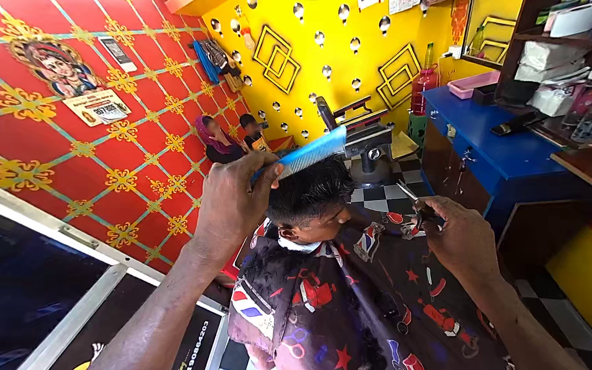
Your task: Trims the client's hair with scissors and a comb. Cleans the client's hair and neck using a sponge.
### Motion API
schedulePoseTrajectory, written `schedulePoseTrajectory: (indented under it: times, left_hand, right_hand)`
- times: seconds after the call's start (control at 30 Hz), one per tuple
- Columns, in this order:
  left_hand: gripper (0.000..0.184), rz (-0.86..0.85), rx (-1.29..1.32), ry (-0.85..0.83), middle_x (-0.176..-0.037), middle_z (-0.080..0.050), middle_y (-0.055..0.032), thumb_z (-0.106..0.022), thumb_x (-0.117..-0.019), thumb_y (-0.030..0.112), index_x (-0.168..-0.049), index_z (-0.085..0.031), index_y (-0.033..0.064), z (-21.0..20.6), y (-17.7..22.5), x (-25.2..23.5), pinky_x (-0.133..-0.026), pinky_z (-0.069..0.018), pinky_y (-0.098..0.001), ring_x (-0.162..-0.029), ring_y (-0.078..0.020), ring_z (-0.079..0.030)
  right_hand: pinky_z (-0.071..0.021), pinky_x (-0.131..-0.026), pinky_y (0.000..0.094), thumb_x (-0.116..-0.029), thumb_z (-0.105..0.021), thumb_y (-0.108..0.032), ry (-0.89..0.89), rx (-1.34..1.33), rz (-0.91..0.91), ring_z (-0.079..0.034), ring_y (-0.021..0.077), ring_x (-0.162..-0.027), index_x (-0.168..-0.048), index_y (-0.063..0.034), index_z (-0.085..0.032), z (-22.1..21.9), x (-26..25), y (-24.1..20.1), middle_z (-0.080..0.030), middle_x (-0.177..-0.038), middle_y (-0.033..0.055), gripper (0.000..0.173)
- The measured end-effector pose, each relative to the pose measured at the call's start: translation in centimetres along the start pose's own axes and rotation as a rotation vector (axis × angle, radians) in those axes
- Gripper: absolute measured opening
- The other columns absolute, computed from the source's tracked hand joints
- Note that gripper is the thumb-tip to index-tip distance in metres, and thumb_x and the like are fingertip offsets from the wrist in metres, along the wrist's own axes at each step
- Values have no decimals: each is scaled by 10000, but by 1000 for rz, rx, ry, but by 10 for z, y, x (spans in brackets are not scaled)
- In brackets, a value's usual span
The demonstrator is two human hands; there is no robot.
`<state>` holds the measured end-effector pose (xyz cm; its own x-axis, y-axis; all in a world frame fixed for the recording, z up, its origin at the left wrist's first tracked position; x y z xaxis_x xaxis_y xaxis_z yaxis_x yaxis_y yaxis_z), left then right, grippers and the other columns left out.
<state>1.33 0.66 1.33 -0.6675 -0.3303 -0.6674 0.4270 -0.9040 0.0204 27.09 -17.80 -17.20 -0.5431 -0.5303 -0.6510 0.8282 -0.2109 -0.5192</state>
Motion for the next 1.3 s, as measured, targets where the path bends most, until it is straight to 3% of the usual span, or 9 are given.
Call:
schedulePoseTrajectory:
  times: [0.1, 0.23, 0.37, 0.63, 0.7, 0.8, 0.97, 1.07, 1.3]
  left_hand:
    - [277, -105, -60, -91, -895, -752, 13, -542, -1047, 311, -1111, -756, 148, -13, -5, 32, -751, -532, -499, -765, -153, -695]
    - [263, -231, -147, 8, -873, -733, -20, -538, -1023, 239, -1096, -763, 124, -36, -14, 73, -698, -444, -456, -713, -169, -649]
    - [238, -272, -149, 82, -980, -764, -45, -567, -1013, 203, -1087, -774, 112, -54, -21, 99, -715, -449, -425, -772, -166, -682]
    - [176, -547, -102, -40, -983, -758, 24, -598, -1025, 254, -1081, -754, 197, -59, -21, 113, -790, -437, -372, -765, -112, -641]
    - [196, -452, -25, 124, -947, -762, -12, -601, -1027, 274, -1079, -733, 140, -48, -14, 107, -809, -466, -352, -788, -112, -665]
    - [261, -200, -25, 310, -921, -743, -108, -627, -1000, 212, -1159, -731, 34, -24, 0, 78, -714, -487, -378, -746, -176, -631]
    - [304, 60, -221, 145, -869, -749, -101, -554, -1055, 326, -1145, -749, 111, -11, 25, 16, -739, -485, -560, -727, -267, -689]
    - [327, 56, -283, 13, -778, -707, -96, -522, -1054, 336, -1092, -758, 112, -22, 41, 14, -731, -477, -594, -686, -299, -660]
    - [299, -107, -363, 75, -618, -616, -44, -573, -988, 266, -1014, -789, 61, -62, 78, 62, -681, -419, -458, -569, -220, -539]
  right_hand:
    - [-530, -804, 619, -843, -757, 17, -17, 19, -5, -720, 341, -936, -1106, -85, -742, -2, 14, 6, -744, -1078, 122, 283]
    - [-549, -780, 607, -850, -774, -20, -43, 28, -27, -723, 340, -910, -1123, -92, -748, -9, 35, 17, -749, -1068, 109, 283]
    - [-561, -743, 586, -842, -791, -66, -68, -29, -85, -724, 317, -873, -1107, -119, -756, -18, 54, 20, -752, -1034, 91, 272]
    - [-613, -748, 441, -841, -800, -111, -132, -213, -289, -719, 168, -861, -1098, -194, -740, -31, 84, 27, -749, -1020, -26, 276]
    - [-611, -746, 416, -843, -782, -110, -129, -244, -293, -714, 142, -857, -1095, -203, -736, -32, 88, 28, -747, -1008, -49, 272]
    - [-617, -765, 414, -849, -780, -107, -146, -287, -318, -719, 135, -871, -1099, -196, -740, -32, 90, 29, -752, -1014, -51, 269]
    - [-602, -778, 336, -866, -778, -187, -183, -340, -390, -707, 82, -883, -1081, -225, -740, -36, 100, 31, -748, -999, -91, 221]
    - [-594, -818, 292, -895, -759, -260, -266, -346, -462, -695, 45, -934, -1108, -257, -734, -40, 111, 52, -739, -1029, -120, 214]
    - [-593, -846, 282, -902, -753, -312, -335, -384, -498, -690, 40, -992, -1116, -261, -732, -32, 118, 108, -736, -1057, -125, 220]
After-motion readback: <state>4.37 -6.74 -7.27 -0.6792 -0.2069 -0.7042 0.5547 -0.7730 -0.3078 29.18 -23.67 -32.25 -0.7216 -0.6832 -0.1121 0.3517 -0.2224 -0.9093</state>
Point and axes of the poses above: each hand's wrist, its own x-axis away from the middle knuckle, its own z-axis out of the back of the hand, y = z × x, the point moved 2 cm from there along -x, towards the middle knuckle
